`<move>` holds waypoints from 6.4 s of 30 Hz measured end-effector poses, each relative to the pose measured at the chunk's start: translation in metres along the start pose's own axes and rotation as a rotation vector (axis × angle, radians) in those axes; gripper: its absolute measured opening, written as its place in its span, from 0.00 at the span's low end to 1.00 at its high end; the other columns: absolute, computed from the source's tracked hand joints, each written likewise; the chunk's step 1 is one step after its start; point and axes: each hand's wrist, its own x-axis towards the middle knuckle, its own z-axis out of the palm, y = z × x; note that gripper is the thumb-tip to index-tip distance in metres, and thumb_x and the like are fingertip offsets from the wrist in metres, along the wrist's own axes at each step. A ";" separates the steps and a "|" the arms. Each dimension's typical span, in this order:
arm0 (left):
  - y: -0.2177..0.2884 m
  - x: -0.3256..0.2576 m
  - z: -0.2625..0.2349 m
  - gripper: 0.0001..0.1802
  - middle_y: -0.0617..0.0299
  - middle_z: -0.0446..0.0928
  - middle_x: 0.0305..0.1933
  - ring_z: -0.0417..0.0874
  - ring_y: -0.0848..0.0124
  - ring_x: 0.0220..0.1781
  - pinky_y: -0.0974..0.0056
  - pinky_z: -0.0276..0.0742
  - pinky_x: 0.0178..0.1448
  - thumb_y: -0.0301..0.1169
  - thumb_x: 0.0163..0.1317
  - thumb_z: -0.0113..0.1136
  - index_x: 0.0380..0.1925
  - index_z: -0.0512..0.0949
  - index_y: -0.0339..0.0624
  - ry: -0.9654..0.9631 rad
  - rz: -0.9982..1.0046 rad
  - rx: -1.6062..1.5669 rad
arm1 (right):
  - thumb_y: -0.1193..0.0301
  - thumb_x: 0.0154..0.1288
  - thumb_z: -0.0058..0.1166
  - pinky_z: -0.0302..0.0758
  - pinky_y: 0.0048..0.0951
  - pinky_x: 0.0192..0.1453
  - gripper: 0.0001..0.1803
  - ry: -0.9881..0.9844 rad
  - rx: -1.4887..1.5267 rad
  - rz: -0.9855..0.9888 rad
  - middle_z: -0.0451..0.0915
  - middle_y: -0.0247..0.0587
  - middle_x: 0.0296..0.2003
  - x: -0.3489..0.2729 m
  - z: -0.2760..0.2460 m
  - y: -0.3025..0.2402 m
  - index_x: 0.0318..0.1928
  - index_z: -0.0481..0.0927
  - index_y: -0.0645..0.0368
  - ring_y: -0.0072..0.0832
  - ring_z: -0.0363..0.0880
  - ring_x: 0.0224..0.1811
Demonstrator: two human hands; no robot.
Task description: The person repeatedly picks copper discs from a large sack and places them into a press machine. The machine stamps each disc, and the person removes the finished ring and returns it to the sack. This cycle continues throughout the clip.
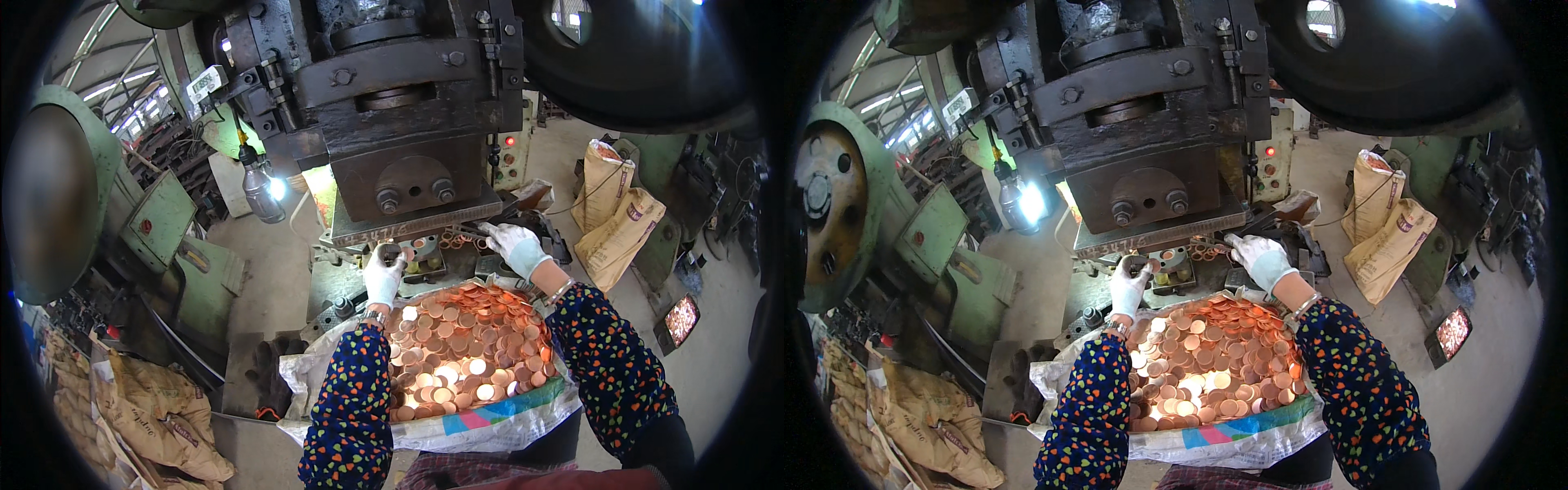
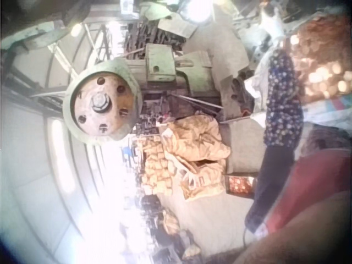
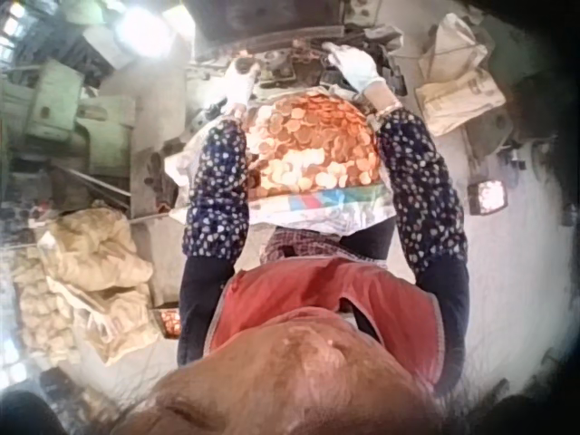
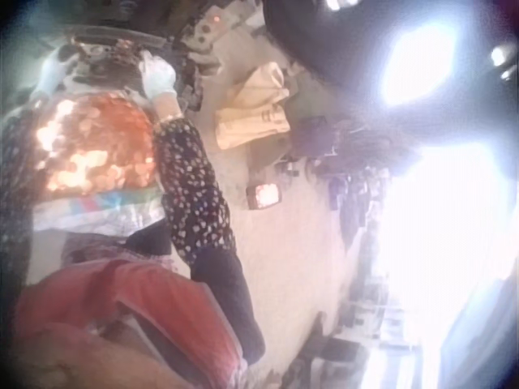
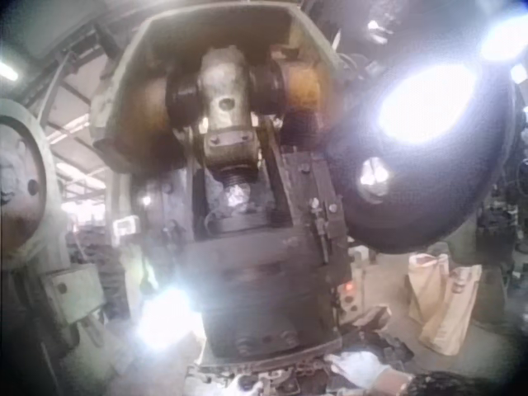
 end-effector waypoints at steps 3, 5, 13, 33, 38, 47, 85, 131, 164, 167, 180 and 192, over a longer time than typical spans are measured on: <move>-0.001 0.016 0.018 0.19 0.52 0.82 0.35 0.84 0.62 0.34 0.63 0.77 0.41 0.39 0.54 0.66 0.39 0.77 0.36 0.111 0.048 0.216 | 0.59 0.70 0.40 0.76 0.37 0.43 0.18 -0.022 0.066 -0.032 0.80 0.41 0.37 -0.016 -0.001 0.005 0.57 0.70 0.48 0.38 0.80 0.41; 0.000 0.023 0.028 0.20 0.47 0.81 0.36 0.83 0.55 0.37 0.60 0.78 0.41 0.43 0.52 0.67 0.36 0.78 0.37 0.127 -0.004 0.449 | 0.59 0.71 0.39 0.75 0.38 0.47 0.19 -0.060 0.164 -0.034 0.80 0.43 0.39 -0.027 -0.001 0.006 0.58 0.69 0.48 0.39 0.79 0.44; 0.001 0.025 0.031 0.17 0.48 0.78 0.32 0.80 0.50 0.35 0.53 0.76 0.39 0.45 0.55 0.62 0.30 0.80 0.41 0.060 0.326 0.695 | 0.61 0.65 0.48 0.74 0.37 0.50 0.20 -0.060 0.123 -0.190 0.79 0.41 0.41 -0.030 0.009 0.010 0.56 0.71 0.51 0.38 0.78 0.45; 0.012 -0.119 -0.012 0.28 0.57 0.72 0.54 0.72 0.57 0.56 0.57 0.70 0.59 0.50 0.54 0.62 0.52 0.75 0.50 -0.590 0.444 0.813 | 0.59 0.69 0.43 0.76 0.34 0.40 0.20 -0.053 0.817 -0.016 0.81 0.44 0.33 -0.150 0.000 -0.047 0.56 0.74 0.52 0.35 0.82 0.35; 0.000 -0.110 -0.012 0.20 0.56 0.79 0.45 0.80 0.66 0.43 0.64 0.77 0.48 0.38 0.55 0.63 0.47 0.78 0.44 -0.626 0.126 0.437 | 0.58 0.68 0.44 0.76 0.32 0.40 0.23 -0.191 0.992 0.103 0.81 0.42 0.31 -0.210 0.004 -0.063 0.61 0.71 0.49 0.29 0.82 0.33; -0.016 -0.098 -0.023 0.26 0.59 0.83 0.38 0.84 0.68 0.40 0.66 0.78 0.47 0.41 0.44 0.74 0.42 0.80 0.40 -0.537 -0.098 0.353 | 0.62 0.68 0.46 0.75 0.30 0.39 0.22 -0.184 1.124 0.164 0.80 0.41 0.31 -0.217 0.017 -0.059 0.62 0.70 0.50 0.28 0.80 0.31; 0.045 -0.088 -0.051 0.14 0.55 0.82 0.32 0.83 0.61 0.36 0.62 0.77 0.42 0.42 0.60 0.56 0.38 0.79 0.44 -0.419 0.153 0.357 | 0.57 0.66 0.48 0.77 0.34 0.43 0.22 -0.149 0.610 0.138 0.81 0.53 0.33 -0.093 -0.042 0.003 0.54 0.76 0.57 0.38 0.82 0.35; 0.019 -0.062 -0.006 0.15 0.58 0.79 0.41 0.80 0.60 0.44 0.62 0.76 0.48 0.40 0.60 0.55 0.41 0.80 0.43 -0.493 0.278 0.503 | 0.61 0.68 0.49 0.76 0.27 0.39 0.24 -0.167 1.027 0.272 0.79 0.41 0.34 -0.157 -0.030 -0.021 0.57 0.73 0.65 0.24 0.79 0.32; 0.017 -0.122 -0.063 0.20 0.59 0.77 0.43 0.80 0.63 0.43 0.61 0.76 0.48 0.41 0.48 0.68 0.40 0.79 0.47 -0.681 0.051 0.710 | 0.63 0.65 0.50 0.74 0.30 0.50 0.23 -0.085 0.968 0.202 0.81 0.51 0.43 -0.222 -0.010 -0.052 0.55 0.74 0.65 0.37 0.81 0.45; 0.015 -0.118 -0.064 0.21 0.59 0.77 0.43 0.80 0.62 0.44 0.60 0.76 0.48 0.42 0.48 0.69 0.41 0.79 0.46 -0.725 -0.009 0.647 | 0.62 0.64 0.51 0.74 0.31 0.49 0.23 -0.061 0.914 0.156 0.81 0.52 0.41 -0.223 -0.008 -0.051 0.54 0.75 0.64 0.37 0.81 0.44; 0.016 -0.109 -0.063 0.21 0.56 0.78 0.42 0.79 0.58 0.45 0.57 0.75 0.49 0.48 0.59 0.56 0.47 0.77 0.48 -0.669 0.276 0.865 | 0.53 0.63 0.54 0.73 0.27 0.43 0.30 -0.167 0.977 0.203 0.78 0.40 0.32 -0.190 -0.040 -0.028 0.54 0.75 0.67 0.24 0.77 0.35; 0.042 -0.088 -0.083 0.13 0.58 0.82 0.38 0.83 0.64 0.39 0.63 0.78 0.46 0.36 0.56 0.63 0.40 0.79 0.43 -0.637 0.151 0.535 | 0.59 0.68 0.43 0.75 0.36 0.42 0.18 0.102 0.116 -0.170 0.79 0.42 0.36 -0.040 -0.023 0.009 0.56 0.72 0.45 0.37 0.80 0.39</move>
